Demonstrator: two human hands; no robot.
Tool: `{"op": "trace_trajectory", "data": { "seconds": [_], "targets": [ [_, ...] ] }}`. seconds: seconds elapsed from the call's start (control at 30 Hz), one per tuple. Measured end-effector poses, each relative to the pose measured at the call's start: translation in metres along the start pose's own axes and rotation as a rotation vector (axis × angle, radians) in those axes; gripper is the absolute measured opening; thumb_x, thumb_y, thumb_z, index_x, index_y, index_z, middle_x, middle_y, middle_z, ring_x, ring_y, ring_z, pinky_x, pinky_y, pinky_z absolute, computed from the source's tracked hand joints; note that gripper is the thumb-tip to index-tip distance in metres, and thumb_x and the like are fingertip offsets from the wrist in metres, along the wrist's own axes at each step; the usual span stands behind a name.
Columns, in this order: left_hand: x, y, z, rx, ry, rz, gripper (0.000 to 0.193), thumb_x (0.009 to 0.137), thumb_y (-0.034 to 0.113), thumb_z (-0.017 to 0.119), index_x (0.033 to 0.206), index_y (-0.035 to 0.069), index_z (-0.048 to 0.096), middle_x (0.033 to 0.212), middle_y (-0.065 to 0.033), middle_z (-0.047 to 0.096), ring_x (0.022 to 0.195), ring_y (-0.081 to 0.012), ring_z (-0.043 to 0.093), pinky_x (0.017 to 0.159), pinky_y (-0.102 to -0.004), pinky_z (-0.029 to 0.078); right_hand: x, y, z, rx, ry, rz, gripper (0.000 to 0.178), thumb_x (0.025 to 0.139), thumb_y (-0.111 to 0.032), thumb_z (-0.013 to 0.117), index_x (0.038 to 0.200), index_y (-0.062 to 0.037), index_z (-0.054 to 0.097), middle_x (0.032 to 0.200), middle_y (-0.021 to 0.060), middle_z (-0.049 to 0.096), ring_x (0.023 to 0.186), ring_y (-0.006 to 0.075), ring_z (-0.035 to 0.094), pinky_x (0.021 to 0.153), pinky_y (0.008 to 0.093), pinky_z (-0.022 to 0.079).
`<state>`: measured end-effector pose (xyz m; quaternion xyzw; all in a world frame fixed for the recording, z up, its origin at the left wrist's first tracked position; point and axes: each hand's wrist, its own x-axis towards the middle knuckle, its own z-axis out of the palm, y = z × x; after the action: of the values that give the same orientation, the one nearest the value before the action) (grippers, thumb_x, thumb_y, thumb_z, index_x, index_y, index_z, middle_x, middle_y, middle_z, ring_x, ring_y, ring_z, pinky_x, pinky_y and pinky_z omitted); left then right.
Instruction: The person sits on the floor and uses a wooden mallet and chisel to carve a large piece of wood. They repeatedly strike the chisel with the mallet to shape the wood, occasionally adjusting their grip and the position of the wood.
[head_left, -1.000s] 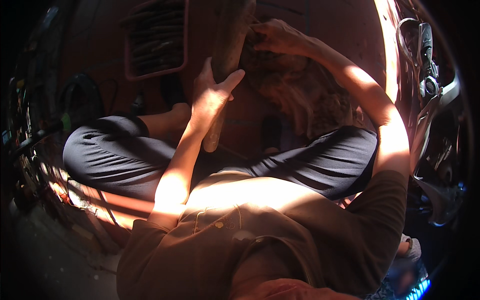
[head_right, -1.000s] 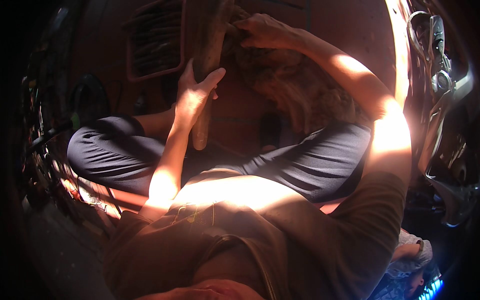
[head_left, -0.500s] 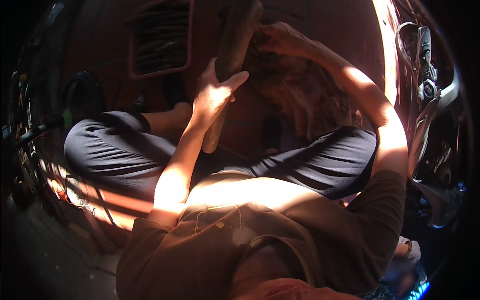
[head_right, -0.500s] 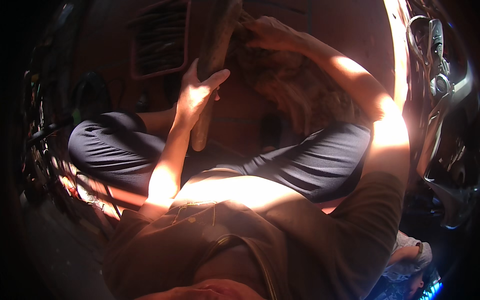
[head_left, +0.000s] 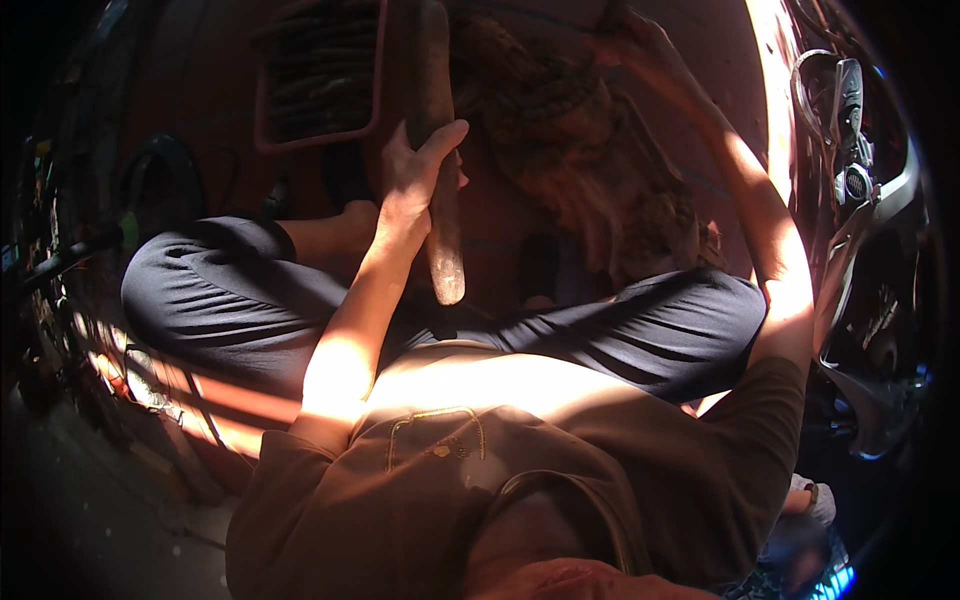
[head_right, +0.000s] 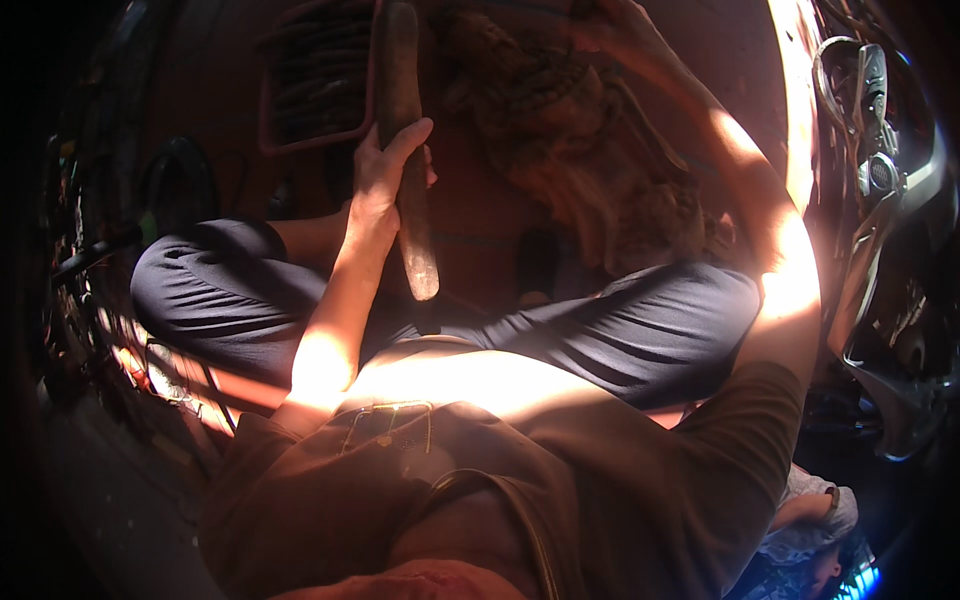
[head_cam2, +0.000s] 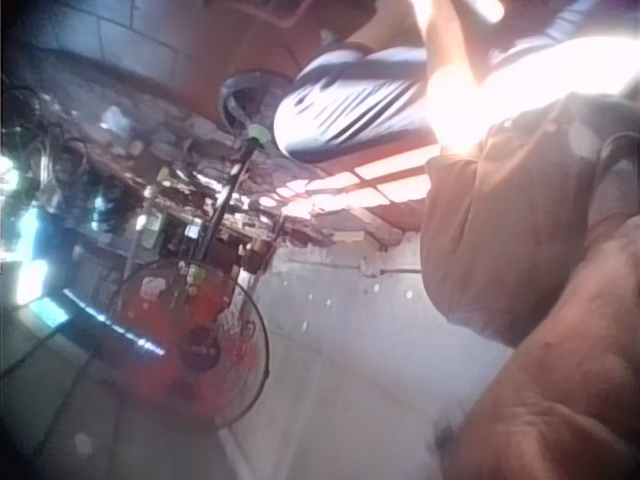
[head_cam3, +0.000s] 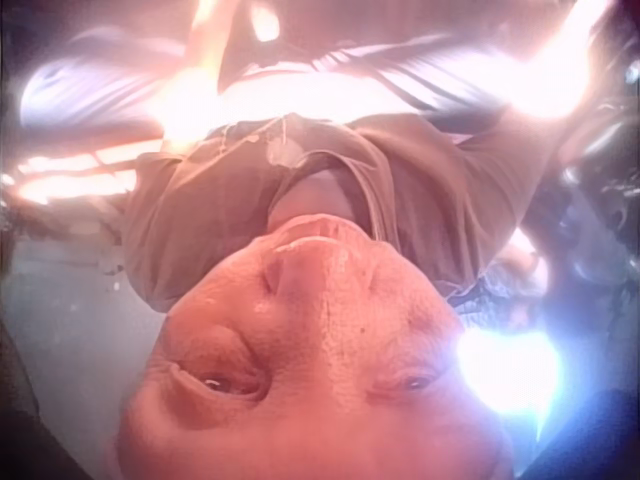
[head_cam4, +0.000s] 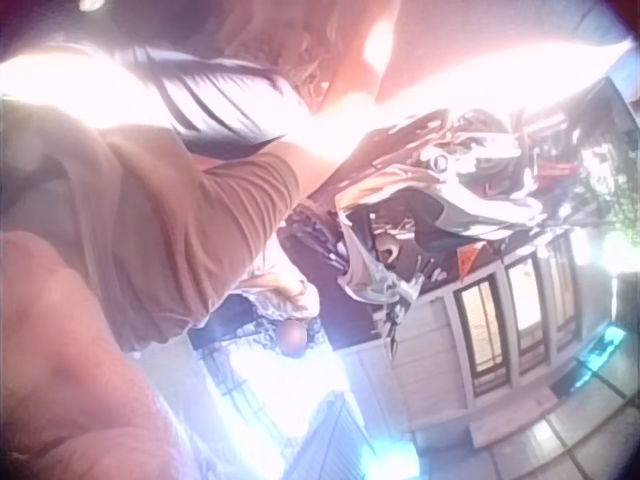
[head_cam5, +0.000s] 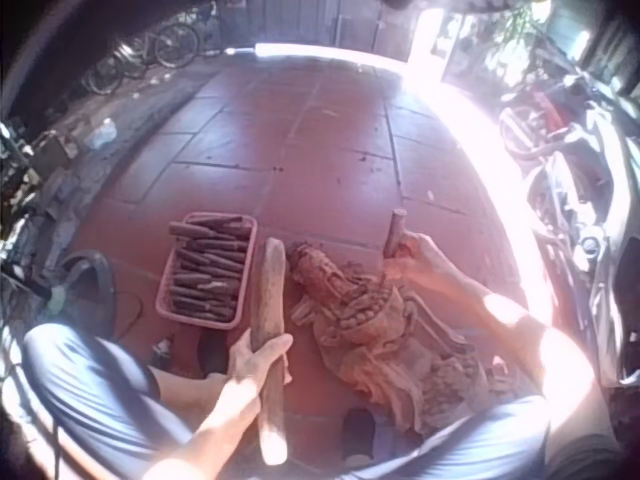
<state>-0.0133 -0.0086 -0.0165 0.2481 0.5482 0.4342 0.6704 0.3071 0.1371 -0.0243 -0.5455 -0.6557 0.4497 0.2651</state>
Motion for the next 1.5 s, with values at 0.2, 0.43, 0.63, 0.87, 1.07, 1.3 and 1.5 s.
{"op": "trace_trajectory", "data": {
  "seconds": [0.2,0.43,0.63,0.87,1.07,1.3,1.5],
  "targets": [
    [0.006,-0.004,-0.006,-0.102,0.026,-0.065,0.033,0.082,0.025,0.077,0.1,0.009,0.055,0.069,-0.0039,0.057,0.053,-0.0135,0.057,0.049,-0.0265,0.049,-0.001,0.001,0.011,0.046,-0.082,0.046,0.032,0.088,-0.025,0.074,0.107,-0.0023,0.062,0.089,0.0028,0.066,0.079,0.011,0.067,0.072,0.0261,0.055],
    [0.009,-0.009,-0.005,-0.163,0.031,-0.069,0.032,0.083,0.024,0.076,0.101,0.008,0.055,0.069,-0.005,0.056,0.053,-0.0149,0.057,0.05,-0.027,0.049,0.005,0.006,0.024,0.072,-0.156,0.131,0.035,0.09,-0.029,0.073,0.109,-0.002,0.06,0.092,0.0048,0.067,0.079,0.0123,0.068,0.073,0.0269,0.055],
    [0.009,-0.014,0.0,-0.241,0.058,-0.086,0.032,0.083,0.021,0.075,0.102,0.007,0.054,0.07,-0.0051,0.057,0.055,-0.0156,0.058,0.051,-0.0281,0.049,0.006,-0.024,0.036,-0.099,-0.195,0.079,0.038,0.091,-0.031,0.072,0.112,-0.0019,0.059,0.094,0.0062,0.068,0.08,0.0135,0.068,0.073,0.0269,0.055],
    [0.01,-0.019,0.0,-0.33,0.091,-0.163,0.033,0.084,0.021,0.075,0.103,0.007,0.053,0.074,-0.0057,0.057,0.058,-0.0165,0.058,0.055,-0.0292,0.049,0.018,-0.039,0.06,-0.13,-0.196,0.15,0.041,0.089,-0.032,0.073,0.113,-0.0019,0.058,0.088,0.0064,0.068,0.078,0.0143,0.068,0.069,0.0281,0.056],
    [0.015,-0.029,-0.004,-0.406,0.149,-0.21,0.034,0.082,0.021,0.076,0.103,0.007,0.053,0.075,-0.0061,0.057,0.06,-0.0166,0.058,0.057,-0.0297,0.049,0.013,-0.06,0.064,-0.298,-0.193,0.123,0.042,0.088,-0.033,0.074,0.112,-0.0013,0.058,0.083,0.0064,0.066,0.073,0.014,0.068,0.066,0.0284,0.057],
    [0.017,-0.031,-0.005,-0.383,0.126,-0.227,0.034,0.083,0.022,0.076,0.104,0.008,0.052,0.074,-0.0058,0.057,0.059,-0.0164,0.058,0.056,-0.0294,0.048,0.021,-0.035,0.072,-0.146,-0.169,0.173,0.041,0.085,-0.034,0.074,0.108,-0.003,0.061,0.087,0.0072,0.068,0.073,0.0155,0.069,0.066,0.0291,0.055],
    [0.018,-0.032,-0.007,-0.378,0.133,-0.224,0.034,0.083,0.021,0.076,0.104,0.008,0.052,0.075,-0.0062,0.058,0.058,-0.0163,0.058,0.054,-0.0291,0.048,0.026,-0.046,0.078,-0.322,-0.27,0.134,0.04,0.086,-0.034,0.073,0.11,-0.0046,0.061,0.082,0.0066,0.066,0.071,0.0154,0.067,0.063,0.0305,0.053]
  ]
}}
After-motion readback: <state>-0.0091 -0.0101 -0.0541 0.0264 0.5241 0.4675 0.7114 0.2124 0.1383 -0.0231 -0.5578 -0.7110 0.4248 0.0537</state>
